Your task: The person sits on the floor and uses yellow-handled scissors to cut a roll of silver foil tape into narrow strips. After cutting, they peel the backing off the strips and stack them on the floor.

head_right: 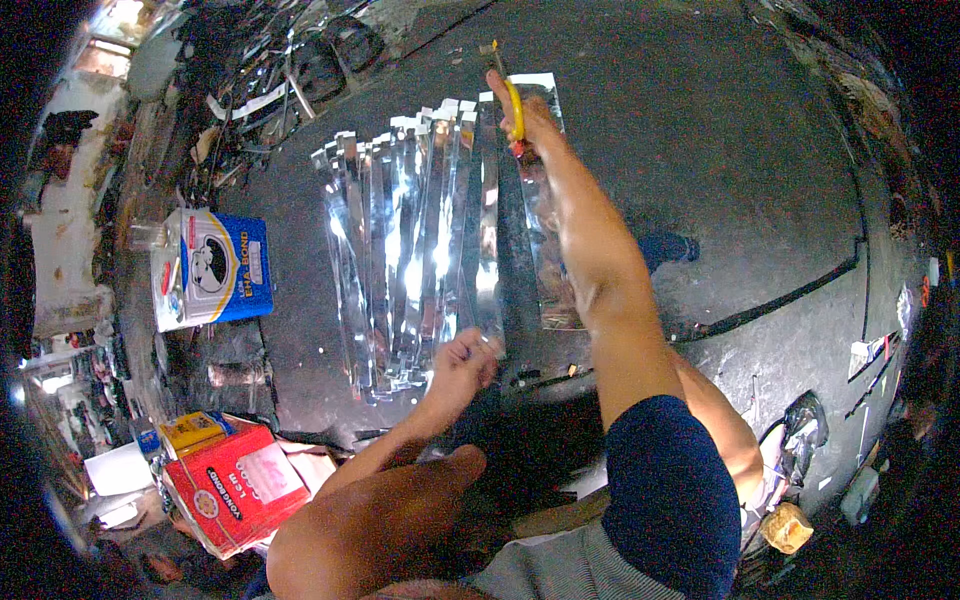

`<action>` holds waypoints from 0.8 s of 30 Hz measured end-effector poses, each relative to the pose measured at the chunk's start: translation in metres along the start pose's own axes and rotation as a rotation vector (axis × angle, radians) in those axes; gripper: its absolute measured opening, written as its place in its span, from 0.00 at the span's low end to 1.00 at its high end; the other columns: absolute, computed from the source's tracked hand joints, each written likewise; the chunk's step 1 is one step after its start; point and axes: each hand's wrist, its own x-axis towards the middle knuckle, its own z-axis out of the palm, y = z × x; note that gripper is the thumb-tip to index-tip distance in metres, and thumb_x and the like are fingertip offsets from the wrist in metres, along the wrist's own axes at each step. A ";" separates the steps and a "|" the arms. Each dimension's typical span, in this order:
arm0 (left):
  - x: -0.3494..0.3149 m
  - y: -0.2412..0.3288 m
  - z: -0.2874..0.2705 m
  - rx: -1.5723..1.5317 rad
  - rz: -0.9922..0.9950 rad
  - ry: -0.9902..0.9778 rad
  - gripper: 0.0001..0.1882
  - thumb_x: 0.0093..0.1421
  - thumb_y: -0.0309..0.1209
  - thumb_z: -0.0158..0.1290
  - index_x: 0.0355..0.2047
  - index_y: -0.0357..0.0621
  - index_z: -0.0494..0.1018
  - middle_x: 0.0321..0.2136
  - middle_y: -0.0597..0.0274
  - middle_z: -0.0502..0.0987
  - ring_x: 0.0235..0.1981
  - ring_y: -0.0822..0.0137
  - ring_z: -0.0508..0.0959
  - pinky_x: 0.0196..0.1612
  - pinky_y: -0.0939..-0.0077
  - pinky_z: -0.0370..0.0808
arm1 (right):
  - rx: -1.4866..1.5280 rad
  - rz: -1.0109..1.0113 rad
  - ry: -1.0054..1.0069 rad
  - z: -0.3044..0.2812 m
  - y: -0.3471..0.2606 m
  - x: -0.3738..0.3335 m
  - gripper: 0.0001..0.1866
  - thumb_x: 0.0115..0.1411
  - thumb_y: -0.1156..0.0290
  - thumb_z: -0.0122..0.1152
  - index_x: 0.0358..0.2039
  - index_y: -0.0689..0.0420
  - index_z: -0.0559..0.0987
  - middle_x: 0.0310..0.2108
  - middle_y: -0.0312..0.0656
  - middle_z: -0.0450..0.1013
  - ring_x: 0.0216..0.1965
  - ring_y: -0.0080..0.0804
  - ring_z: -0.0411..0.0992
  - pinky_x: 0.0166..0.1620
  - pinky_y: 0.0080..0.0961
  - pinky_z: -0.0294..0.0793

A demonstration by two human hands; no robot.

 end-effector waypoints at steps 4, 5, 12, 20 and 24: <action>0.000 -0.024 -0.042 0.061 -0.051 0.193 0.12 0.62 0.33 0.52 0.23 0.43 0.70 0.13 0.72 0.66 0.13 0.80 0.63 0.16 0.82 0.58 | 0.066 -0.001 -0.140 -0.034 -0.012 -0.029 0.41 0.47 0.23 0.48 0.14 0.55 0.68 0.12 0.39 0.66 0.10 0.29 0.64 0.14 0.30 0.64; -0.009 -0.034 -0.050 0.071 -0.069 0.210 0.13 0.62 0.35 0.53 0.22 0.43 0.70 0.13 0.72 0.66 0.12 0.80 0.63 0.16 0.83 0.57 | 0.051 -0.010 -0.143 -0.050 -0.015 -0.040 0.38 0.51 0.26 0.44 0.17 0.55 0.67 0.12 0.37 0.64 0.10 0.27 0.64 0.14 0.27 0.64; -0.066 -0.061 -0.070 1.231 0.163 0.607 0.25 0.58 0.39 0.55 0.51 0.37 0.66 0.46 0.42 0.67 0.45 0.54 0.70 0.44 0.58 0.68 | -0.042 -0.094 -0.103 -0.176 -0.011 -0.222 0.37 0.60 0.30 0.29 0.21 0.54 0.66 0.11 0.33 0.60 0.08 0.23 0.61 0.13 0.19 0.63; 0.055 -0.051 -0.061 1.530 0.486 0.168 0.31 0.53 0.41 0.59 0.55 0.41 0.66 0.55 0.47 0.67 0.58 0.49 0.65 0.58 0.53 0.62 | 0.186 0.020 -0.076 -0.180 0.006 -0.409 0.40 0.61 0.31 0.26 0.30 0.59 0.70 0.15 0.38 0.65 0.14 0.28 0.65 0.19 0.24 0.70; 0.042 0.072 0.011 0.899 0.747 -0.037 0.21 0.55 0.38 0.58 0.47 0.41 0.73 0.41 0.53 0.76 0.43 0.59 0.76 0.46 0.65 0.72 | 0.034 -0.040 -0.129 -0.184 0.023 -0.471 0.42 0.60 0.30 0.22 0.30 0.58 0.72 0.17 0.37 0.67 0.18 0.26 0.67 0.25 0.21 0.69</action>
